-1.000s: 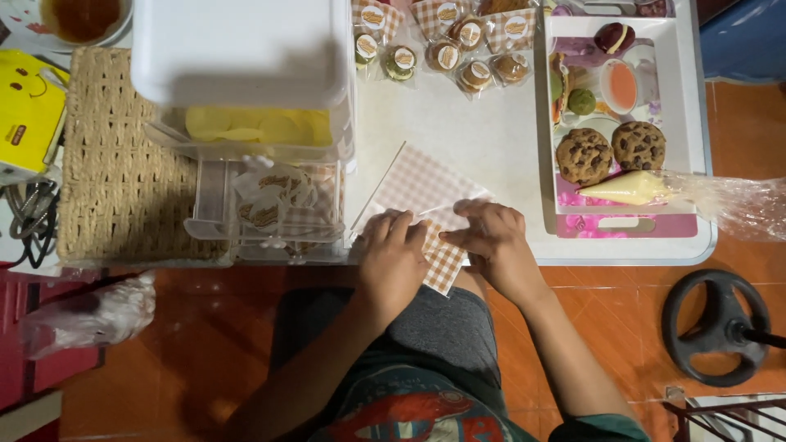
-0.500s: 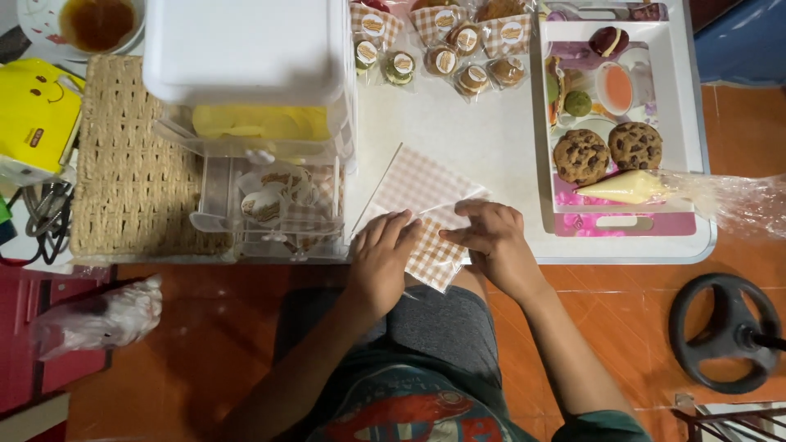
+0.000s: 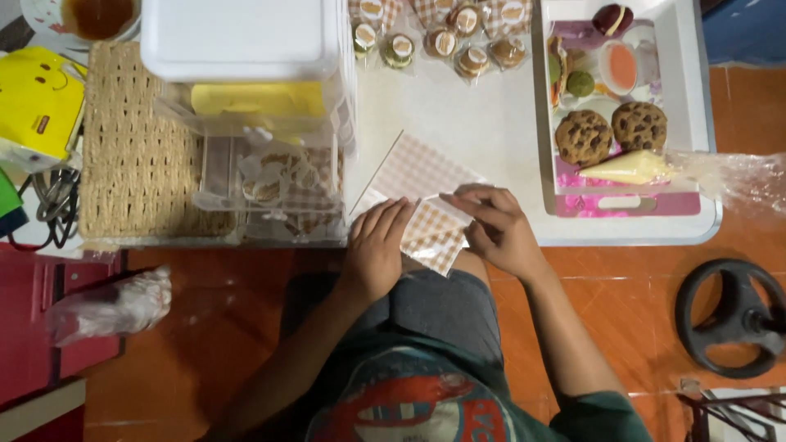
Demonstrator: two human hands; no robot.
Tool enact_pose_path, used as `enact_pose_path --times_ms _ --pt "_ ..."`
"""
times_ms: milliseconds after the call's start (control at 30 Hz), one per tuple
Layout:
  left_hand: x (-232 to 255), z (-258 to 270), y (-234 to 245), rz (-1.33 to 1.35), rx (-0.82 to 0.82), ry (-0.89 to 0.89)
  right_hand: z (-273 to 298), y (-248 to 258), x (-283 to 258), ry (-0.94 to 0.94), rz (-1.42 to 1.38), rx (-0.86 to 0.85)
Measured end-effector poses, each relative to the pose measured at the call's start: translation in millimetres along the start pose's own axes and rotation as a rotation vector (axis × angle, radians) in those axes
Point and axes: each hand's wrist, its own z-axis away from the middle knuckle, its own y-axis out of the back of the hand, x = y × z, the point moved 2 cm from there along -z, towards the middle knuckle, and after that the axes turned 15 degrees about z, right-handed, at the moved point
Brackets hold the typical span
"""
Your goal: Folding a checkered paper sheet into a triangular packaging pouch
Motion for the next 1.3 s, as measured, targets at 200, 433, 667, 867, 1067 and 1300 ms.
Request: enact_pose_path --times_ms 200,433,667,867,1067,1300 --pt "-5.8 0.2 -6.3 0.004 0.026 -0.008 8.2 -12.9 8.3 0.070 0.173 -0.059" --pt "-5.0 -0.4 -8.9 0.043 -0.012 0.019 9.1 -3.7 -5.2 0.036 0.189 -0.102" --pt "-5.8 -2.1 -10.3 -0.005 0.054 -0.035 7.1 -4.4 -9.7 0.067 0.236 -0.057" --pt "0.7 -3.2 -3.3 -0.041 0.052 -0.090 8.5 -6.5 -12.4 0.091 0.341 -0.079" --pt "8.0 3.3 4.7 -0.010 0.030 -0.130 19.9 -17.4 -11.6 0.110 0.334 -0.126" --pt "6.2 8.9 13.0 0.071 -0.027 -0.203 27.0 -15.5 -14.6 0.067 0.324 -0.160"
